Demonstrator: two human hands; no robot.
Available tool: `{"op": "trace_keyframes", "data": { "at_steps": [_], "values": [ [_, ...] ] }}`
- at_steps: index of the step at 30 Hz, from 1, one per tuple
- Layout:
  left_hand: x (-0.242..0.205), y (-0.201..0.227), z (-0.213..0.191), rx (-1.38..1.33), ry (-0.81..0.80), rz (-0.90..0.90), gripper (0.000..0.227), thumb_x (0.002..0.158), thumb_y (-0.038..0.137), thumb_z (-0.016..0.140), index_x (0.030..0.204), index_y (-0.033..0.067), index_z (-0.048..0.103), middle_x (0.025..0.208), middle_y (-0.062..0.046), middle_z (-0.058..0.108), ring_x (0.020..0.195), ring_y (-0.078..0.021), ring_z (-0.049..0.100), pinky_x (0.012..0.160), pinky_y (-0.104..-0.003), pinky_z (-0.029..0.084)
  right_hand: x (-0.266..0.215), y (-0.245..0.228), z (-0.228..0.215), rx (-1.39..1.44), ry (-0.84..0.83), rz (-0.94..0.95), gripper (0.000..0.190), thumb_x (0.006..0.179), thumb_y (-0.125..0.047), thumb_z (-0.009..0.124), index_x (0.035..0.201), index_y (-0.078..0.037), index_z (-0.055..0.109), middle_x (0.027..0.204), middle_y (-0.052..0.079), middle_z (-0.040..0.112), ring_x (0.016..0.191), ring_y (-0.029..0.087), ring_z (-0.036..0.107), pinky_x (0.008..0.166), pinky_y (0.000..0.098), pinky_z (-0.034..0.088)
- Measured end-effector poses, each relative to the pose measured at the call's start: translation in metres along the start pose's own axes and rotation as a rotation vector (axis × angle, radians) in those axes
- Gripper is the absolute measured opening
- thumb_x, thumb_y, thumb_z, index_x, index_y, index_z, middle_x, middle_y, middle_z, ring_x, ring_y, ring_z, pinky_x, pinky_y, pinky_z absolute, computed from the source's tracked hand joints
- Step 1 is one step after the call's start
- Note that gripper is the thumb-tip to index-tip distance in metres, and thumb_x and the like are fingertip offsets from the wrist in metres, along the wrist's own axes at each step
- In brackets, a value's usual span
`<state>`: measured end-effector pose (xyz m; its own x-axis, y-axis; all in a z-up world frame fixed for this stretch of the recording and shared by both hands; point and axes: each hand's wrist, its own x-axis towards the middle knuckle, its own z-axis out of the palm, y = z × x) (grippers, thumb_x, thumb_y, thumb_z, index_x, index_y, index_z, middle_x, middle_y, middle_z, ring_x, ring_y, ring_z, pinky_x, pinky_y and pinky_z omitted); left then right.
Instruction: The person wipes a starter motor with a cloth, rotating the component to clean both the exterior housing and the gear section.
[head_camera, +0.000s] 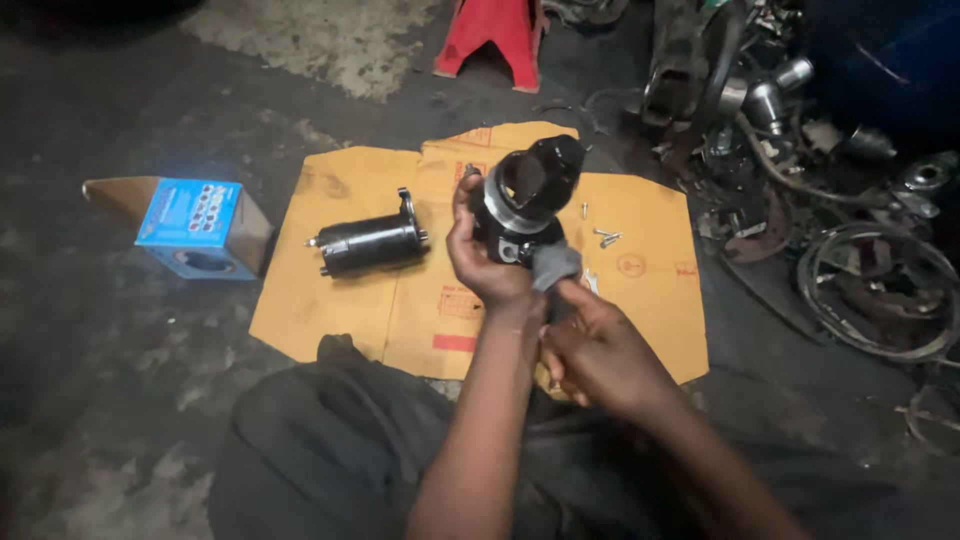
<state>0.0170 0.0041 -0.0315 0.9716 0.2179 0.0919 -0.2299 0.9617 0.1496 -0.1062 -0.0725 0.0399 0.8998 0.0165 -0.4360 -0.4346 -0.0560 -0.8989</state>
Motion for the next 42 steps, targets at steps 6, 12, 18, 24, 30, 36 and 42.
{"op": "trace_keyframes", "data": {
  "at_steps": [6, 12, 18, 24, 30, 36, 42],
  "values": [
    [0.004, 0.010, 0.014, 0.006, -0.072, 0.012, 0.046, 0.100, 0.033, 0.043, 0.134, 0.0053, 0.054, 0.131, -0.017, 0.063, 0.125, -0.0307, 0.061, 0.109, -0.045, 0.049, -0.008, -0.011, 0.001, 0.412, -0.257, 0.155, 0.049, 0.095, -0.011, 0.052, 0.137, -0.025, 0.029, 0.079, 0.008, 0.063, 0.040, 0.006, 0.039, 0.036, 0.0219, 0.030],
    [-0.001, 0.008, 0.027, -0.138, -0.135, -0.048, 0.046, 0.102, 0.034, 0.045, 0.135, 0.0040, 0.053, 0.132, -0.018, 0.062, 0.125, -0.0305, 0.061, 0.108, -0.045, 0.049, -0.005, 0.004, 0.008, 0.738, -0.386, 0.009, 0.047, 0.098, -0.008, 0.051, 0.137, -0.025, 0.031, 0.092, 0.005, 0.064, 0.041, 0.004, 0.042, 0.037, 0.0187, 0.030],
    [-0.004, 0.009, 0.028, -0.103, -0.195, -0.055, 0.041, 0.102, 0.031, 0.045, 0.132, 0.0051, 0.052, 0.133, -0.018, 0.061, 0.128, -0.0300, 0.059, 0.113, -0.044, 0.046, 0.008, 0.009, -0.004, -0.120, -0.071, -0.249, 0.047, 0.091, -0.010, 0.059, 0.135, -0.006, 0.041, 0.080, 0.016, 0.071, 0.046, 0.020, 0.057, 0.044, 0.0333, 0.046],
    [-0.006, 0.005, 0.022, 0.012, -0.235, -0.103, 0.037, 0.106, 0.027, 0.042, 0.132, 0.0024, 0.052, 0.131, -0.019, 0.061, 0.128, -0.0317, 0.057, 0.115, -0.045, 0.045, 0.002, 0.009, -0.008, -1.067, 0.295, -0.572, 0.054, 0.083, -0.017, 0.067, 0.136, -0.008, 0.061, 0.086, 0.018, 0.073, 0.069, 0.037, 0.070, 0.064, 0.0469, 0.055],
    [-0.008, -0.005, 0.019, -0.006, -0.227, -0.171, 0.035, 0.112, 0.027, 0.040, 0.132, 0.0019, 0.052, 0.130, -0.016, 0.061, 0.126, -0.0290, 0.059, 0.113, -0.043, 0.047, 0.005, 0.024, -0.006, -1.013, 0.347, -0.647, 0.052, 0.083, -0.017, 0.067, 0.133, -0.006, 0.056, 0.088, 0.017, 0.075, 0.066, 0.031, 0.072, 0.058, 0.0411, 0.055],
    [-0.006, 0.006, 0.027, 0.078, -0.264, -0.128, 0.038, 0.112, 0.030, 0.040, 0.134, 0.0014, 0.051, 0.132, -0.018, 0.061, 0.126, -0.0280, 0.059, 0.113, -0.042, 0.047, 0.013, 0.029, -0.030, 0.461, -0.616, -0.125, 0.056, 0.100, -0.006, 0.057, 0.147, -0.032, 0.044, 0.071, 0.005, 0.057, 0.044, 0.007, 0.047, 0.040, 0.0234, 0.035],
    [-0.006, 0.008, 0.039, 0.032, -0.351, -0.055, 0.035, 0.112, 0.028, 0.041, 0.133, 0.0025, 0.049, 0.134, -0.020, 0.060, 0.128, -0.0308, 0.059, 0.115, -0.044, 0.046, 0.004, 0.029, -0.005, 1.291, -0.824, -0.046, 0.022, 0.102, -0.015, 0.046, 0.117, -0.017, 0.062, 0.063, 0.000, 0.048, 0.037, 0.004, 0.041, 0.039, 0.0205, 0.030]
  ]
}}
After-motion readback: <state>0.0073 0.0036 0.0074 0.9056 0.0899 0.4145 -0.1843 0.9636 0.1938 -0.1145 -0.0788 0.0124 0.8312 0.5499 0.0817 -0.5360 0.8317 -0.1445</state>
